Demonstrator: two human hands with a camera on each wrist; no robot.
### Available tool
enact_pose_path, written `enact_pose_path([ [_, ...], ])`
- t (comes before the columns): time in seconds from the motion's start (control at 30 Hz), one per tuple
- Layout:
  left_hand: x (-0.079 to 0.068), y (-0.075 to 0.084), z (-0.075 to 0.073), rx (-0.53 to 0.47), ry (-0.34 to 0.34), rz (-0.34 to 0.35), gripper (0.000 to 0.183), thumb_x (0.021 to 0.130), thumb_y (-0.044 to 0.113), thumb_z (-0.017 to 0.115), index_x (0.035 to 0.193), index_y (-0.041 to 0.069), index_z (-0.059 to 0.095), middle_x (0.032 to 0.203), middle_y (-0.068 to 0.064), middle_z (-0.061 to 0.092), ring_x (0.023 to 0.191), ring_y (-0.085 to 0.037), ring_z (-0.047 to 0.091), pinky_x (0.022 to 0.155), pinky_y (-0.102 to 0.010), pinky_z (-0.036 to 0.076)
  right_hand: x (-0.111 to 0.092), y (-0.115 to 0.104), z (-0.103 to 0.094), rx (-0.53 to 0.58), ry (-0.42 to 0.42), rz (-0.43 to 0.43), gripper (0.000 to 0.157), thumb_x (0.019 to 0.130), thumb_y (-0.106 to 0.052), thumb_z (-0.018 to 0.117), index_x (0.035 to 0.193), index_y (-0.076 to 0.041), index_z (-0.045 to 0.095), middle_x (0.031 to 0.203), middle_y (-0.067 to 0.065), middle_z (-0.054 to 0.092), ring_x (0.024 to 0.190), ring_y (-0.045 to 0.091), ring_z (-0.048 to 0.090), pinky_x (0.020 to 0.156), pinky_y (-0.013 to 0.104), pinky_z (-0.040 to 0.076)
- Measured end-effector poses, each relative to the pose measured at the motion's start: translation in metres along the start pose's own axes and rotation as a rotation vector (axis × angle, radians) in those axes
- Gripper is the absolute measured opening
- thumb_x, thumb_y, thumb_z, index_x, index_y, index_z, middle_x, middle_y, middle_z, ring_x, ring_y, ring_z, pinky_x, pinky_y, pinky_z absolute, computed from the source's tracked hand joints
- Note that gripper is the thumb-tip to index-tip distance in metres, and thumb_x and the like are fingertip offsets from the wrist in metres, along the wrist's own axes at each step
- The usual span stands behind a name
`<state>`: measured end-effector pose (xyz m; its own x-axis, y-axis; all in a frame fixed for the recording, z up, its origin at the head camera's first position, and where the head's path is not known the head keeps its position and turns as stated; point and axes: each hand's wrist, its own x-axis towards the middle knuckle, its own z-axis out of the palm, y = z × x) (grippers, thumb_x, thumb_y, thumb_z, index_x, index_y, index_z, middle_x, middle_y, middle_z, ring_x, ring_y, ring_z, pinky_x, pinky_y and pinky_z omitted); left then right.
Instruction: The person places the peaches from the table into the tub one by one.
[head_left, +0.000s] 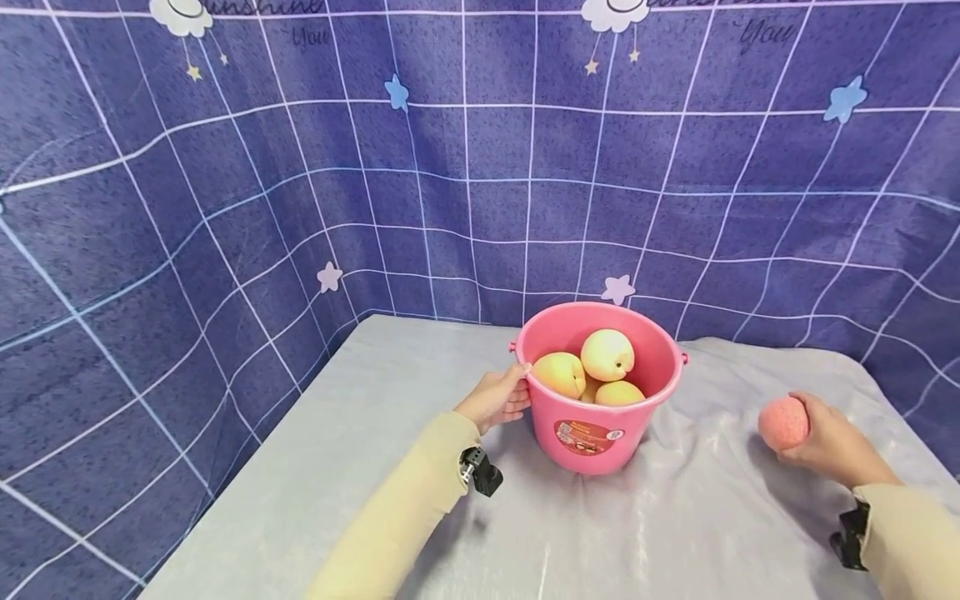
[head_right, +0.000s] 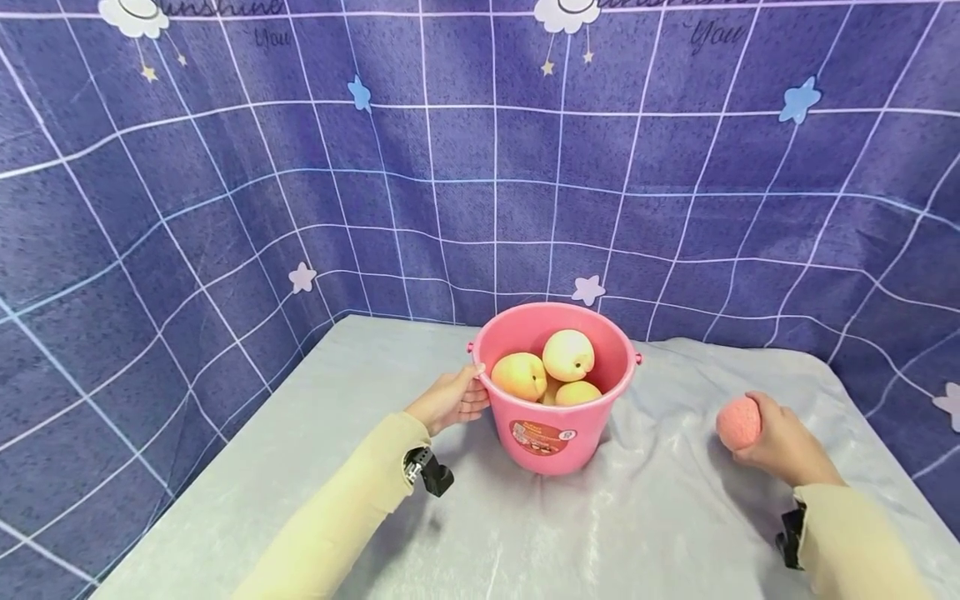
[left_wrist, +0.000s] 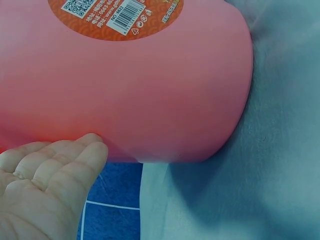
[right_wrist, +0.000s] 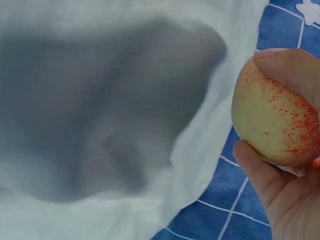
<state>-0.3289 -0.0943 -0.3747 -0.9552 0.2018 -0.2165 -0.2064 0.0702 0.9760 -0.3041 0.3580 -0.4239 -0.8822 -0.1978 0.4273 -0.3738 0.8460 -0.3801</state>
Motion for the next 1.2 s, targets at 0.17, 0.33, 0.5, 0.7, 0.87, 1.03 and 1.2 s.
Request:
enact_pose_path([
  [0.17, 0.001, 0.002, -0.002, 0.0, 0.0, 0.003, 0.067, 0.094, 0.038, 0.048, 0.131, -0.017, 0.043, 0.129, -0.032, 0.053, 0.119, -0.039, 0.053, 0.102, -0.051, 0.04, 0.01, -0.007, -0.01, 0.006, -0.043, 0.0, 0.083, 0.045, -0.006, 0.086, 0.112, 0.018, 0.043, 0.088, 0.035, 0.057, 0.073, 0.045, 0.058, 0.063, 0.053, 0.046],
  [0.33, 0.002, 0.001, -0.003, 0.0, 0.002, 0.002, 0.067, 0.094, 0.038, 0.048, 0.131, -0.017, 0.043, 0.129, -0.032, 0.053, 0.119, -0.039, 0.053, 0.102, -0.051, 0.04, 0.016, -0.013, -0.019, -0.008, -0.071, 0.001, 0.084, 0.045, -0.007, 0.086, 0.113, 0.019, 0.043, 0.089, 0.035, 0.057, 0.074, 0.044, 0.058, 0.063, 0.052, 0.047],
  [0.5, 0.002, 0.001, -0.003, -0.003, -0.001, 0.0, 0.068, 0.094, 0.039, 0.048, 0.132, -0.017, 0.043, 0.13, -0.032, 0.052, 0.12, -0.039, 0.053, 0.102, -0.051, 0.039, 0.019, -0.016, -0.022, -0.004, -0.08, 0.0, 0.084, 0.044, -0.005, 0.086, 0.113, 0.019, 0.043, 0.088, 0.034, 0.057, 0.074, 0.043, 0.058, 0.063, 0.05, 0.047],
  [0.7, 0.003, 0.0, -0.002, 0.0, -0.009, 0.001, 0.068, 0.094, 0.038, 0.048, 0.132, -0.018, 0.043, 0.13, -0.032, 0.052, 0.12, -0.039, 0.053, 0.102, -0.051, 0.039, 0.021, -0.016, -0.026, 0.034, -0.11, -0.036, 0.082, 0.042, -0.005, 0.083, 0.111, 0.015, 0.044, 0.084, 0.028, 0.06, 0.072, 0.036, 0.059, 0.062, 0.044, 0.047],
  [0.87, 0.003, 0.001, -0.001, 0.004, -0.011, -0.002, 0.068, 0.094, 0.039, 0.048, 0.132, -0.017, 0.043, 0.129, -0.032, 0.052, 0.12, -0.039, 0.053, 0.102, -0.05, 0.04, 0.024, -0.02, -0.033, 0.042, -0.201, -0.055, 0.079, 0.042, -0.003, 0.081, 0.11, 0.013, 0.045, 0.085, 0.022, 0.061, 0.073, 0.028, 0.057, 0.061, 0.037, 0.047],
  [1.03, 0.001, 0.002, 0.0, -0.006, -0.017, -0.001, 0.067, 0.095, 0.037, 0.047, 0.133, -0.018, 0.041, 0.131, -0.033, 0.05, 0.12, -0.04, 0.052, 0.102, -0.051, 0.039, 0.03, -0.035, -0.042, 0.007, -0.28, -0.023, 0.081, 0.044, -0.004, 0.081, 0.114, 0.014, 0.044, 0.089, 0.025, 0.061, 0.075, 0.029, 0.058, 0.063, 0.039, 0.047],
  [1.2, 0.001, 0.002, 0.001, -0.005, -0.034, 0.006, 0.067, 0.096, 0.036, 0.045, 0.132, -0.02, 0.039, 0.131, -0.034, 0.049, 0.12, -0.041, 0.052, 0.102, -0.051, 0.04, 0.037, -0.049, -0.048, 0.007, -0.296, -0.039, 0.083, 0.045, -0.005, 0.082, 0.116, 0.013, 0.043, 0.091, 0.024, 0.061, 0.077, 0.028, 0.058, 0.064, 0.039, 0.047],
])
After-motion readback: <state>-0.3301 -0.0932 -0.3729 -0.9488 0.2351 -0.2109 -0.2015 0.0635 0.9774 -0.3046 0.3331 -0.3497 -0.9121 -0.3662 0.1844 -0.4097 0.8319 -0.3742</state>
